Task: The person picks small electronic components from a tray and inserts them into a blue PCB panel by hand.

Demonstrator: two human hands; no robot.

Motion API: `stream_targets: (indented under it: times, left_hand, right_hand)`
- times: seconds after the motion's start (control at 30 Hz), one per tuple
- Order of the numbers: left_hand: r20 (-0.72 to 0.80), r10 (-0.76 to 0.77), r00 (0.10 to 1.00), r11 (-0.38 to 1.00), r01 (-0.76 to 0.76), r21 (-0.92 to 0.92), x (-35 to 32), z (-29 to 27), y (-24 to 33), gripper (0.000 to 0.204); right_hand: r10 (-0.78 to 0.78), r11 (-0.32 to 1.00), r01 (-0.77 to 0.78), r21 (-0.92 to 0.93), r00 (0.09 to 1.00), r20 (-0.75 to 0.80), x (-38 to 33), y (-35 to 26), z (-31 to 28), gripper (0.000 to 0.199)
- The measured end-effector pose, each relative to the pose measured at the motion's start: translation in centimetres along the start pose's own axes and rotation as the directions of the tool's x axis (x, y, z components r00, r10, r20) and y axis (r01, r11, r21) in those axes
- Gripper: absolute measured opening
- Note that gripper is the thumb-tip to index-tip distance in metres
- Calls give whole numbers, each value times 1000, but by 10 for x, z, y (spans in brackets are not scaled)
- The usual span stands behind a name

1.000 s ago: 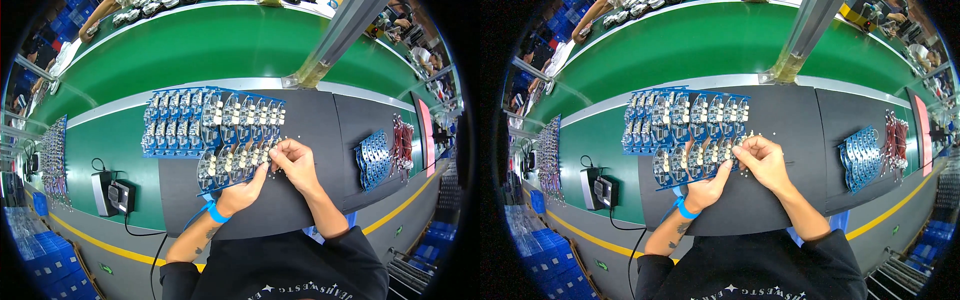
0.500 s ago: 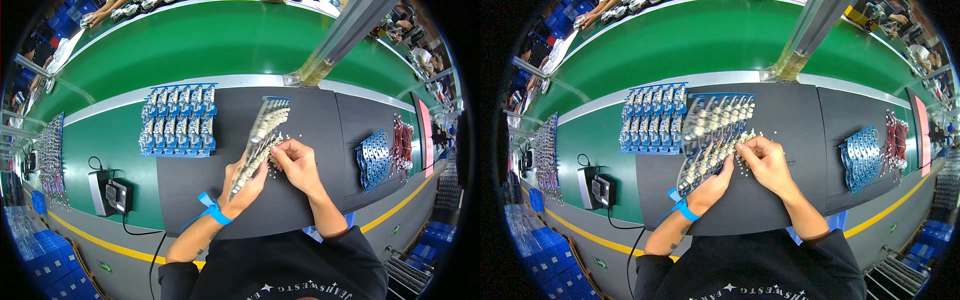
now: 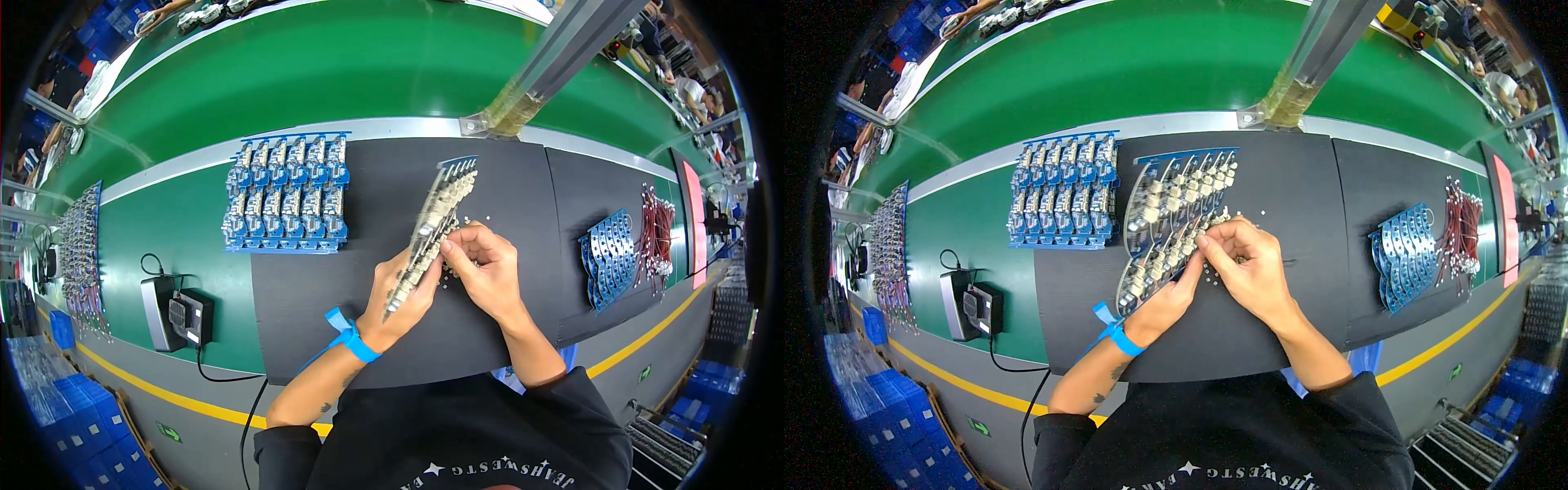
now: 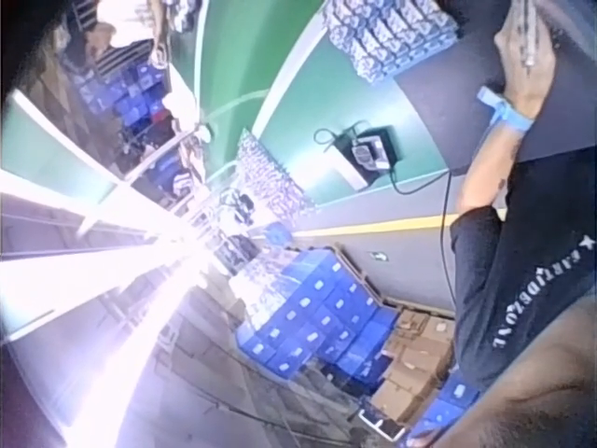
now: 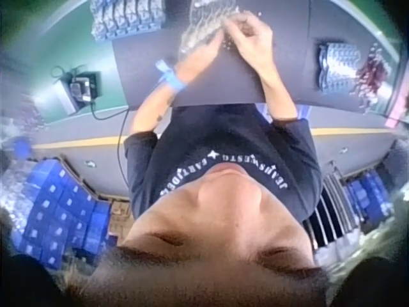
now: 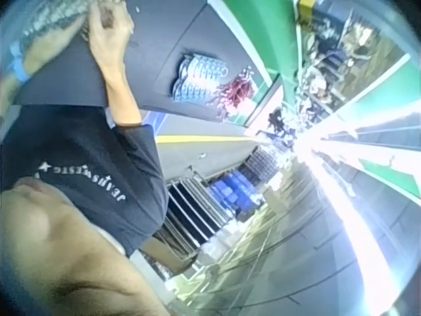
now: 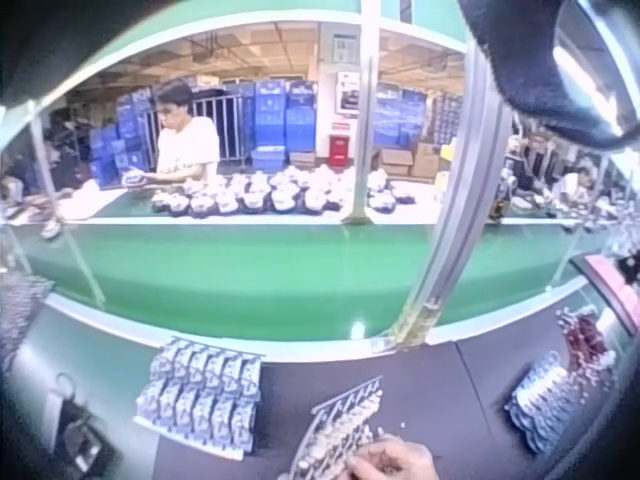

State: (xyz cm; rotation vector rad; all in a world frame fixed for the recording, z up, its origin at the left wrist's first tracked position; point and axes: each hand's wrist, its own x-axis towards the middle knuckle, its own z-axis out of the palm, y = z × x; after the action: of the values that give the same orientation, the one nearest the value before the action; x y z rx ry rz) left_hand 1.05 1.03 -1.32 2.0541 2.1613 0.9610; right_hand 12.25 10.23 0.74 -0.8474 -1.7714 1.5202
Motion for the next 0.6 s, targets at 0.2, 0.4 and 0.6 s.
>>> stream_targets:
  times: [0.2, 0.4, 0.6]
  left_hand:
    - [5, -35, 999, 971, 35, -237, 7, -12, -4, 37]
    - [-354, 148, 924, 979, -188, -83, 9, -1, -9, 42]
    - [-158, -76, 985, 919, 8, -395, 4, 8, -4, 44]
  right_hand:
    - [133, 991, -132, -19, 991, 4, -2, -5, -4, 11]
    - [138, 985, -146, -91, 987, -87, 3, -8, -6, 10]
    - [-78, 997, 78, 27, 997, 0, -3, -11, 3, 8]
